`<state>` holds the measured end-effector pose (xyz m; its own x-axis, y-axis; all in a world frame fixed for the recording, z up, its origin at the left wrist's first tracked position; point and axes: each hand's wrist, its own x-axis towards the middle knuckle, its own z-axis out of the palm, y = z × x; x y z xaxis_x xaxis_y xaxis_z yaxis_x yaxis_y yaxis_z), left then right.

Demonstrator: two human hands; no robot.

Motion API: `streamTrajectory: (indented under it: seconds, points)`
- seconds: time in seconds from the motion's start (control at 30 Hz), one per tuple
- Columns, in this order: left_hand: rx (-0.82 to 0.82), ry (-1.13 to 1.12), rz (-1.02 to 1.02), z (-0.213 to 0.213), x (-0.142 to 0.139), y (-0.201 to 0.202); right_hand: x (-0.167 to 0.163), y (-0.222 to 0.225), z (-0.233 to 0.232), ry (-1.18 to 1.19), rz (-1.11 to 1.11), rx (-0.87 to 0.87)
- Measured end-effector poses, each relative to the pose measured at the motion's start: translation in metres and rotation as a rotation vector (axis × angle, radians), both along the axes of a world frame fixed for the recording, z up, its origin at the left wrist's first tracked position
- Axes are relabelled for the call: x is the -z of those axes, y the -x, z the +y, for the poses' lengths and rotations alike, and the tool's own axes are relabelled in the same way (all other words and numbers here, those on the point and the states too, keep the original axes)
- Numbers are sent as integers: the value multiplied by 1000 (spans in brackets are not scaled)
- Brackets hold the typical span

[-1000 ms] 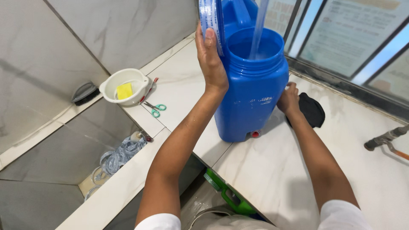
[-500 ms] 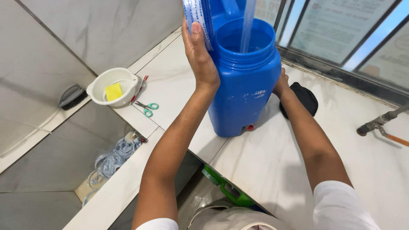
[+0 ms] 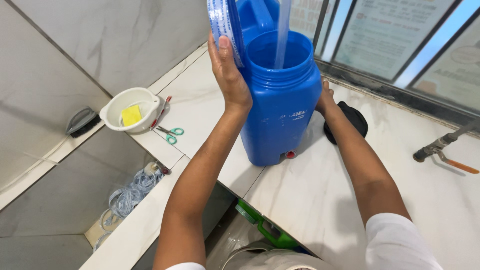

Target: The person cleans a blue plastic container with a sponge and rinses it under running water. They then fill the container with water from a tap, wipe the exterior with a cloth, and place a lid on top.

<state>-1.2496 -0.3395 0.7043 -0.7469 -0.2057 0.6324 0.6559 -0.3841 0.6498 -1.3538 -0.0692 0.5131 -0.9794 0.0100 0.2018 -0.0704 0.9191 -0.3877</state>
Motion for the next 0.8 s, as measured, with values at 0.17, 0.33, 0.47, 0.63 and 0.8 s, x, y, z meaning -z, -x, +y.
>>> streamTrajectory:
  seconds: [0.17,0.33,0.47,0.63,0.8]
  points:
    - [-22,20,8,-1,-1,-2,5,0,4,42,-24,27]
    - [-27,23,26,-1,-2,-6,11,0,8,-22,-14,19]
    - [-14,12,5,-2,-4,-6,11,1,7,-27,-18,13]
    - [-20,11,4,-2,-1,-4,5,1,6,-16,-26,3]
    - [-13,8,18,-2,2,-1,2,0,7,-79,-51,15]
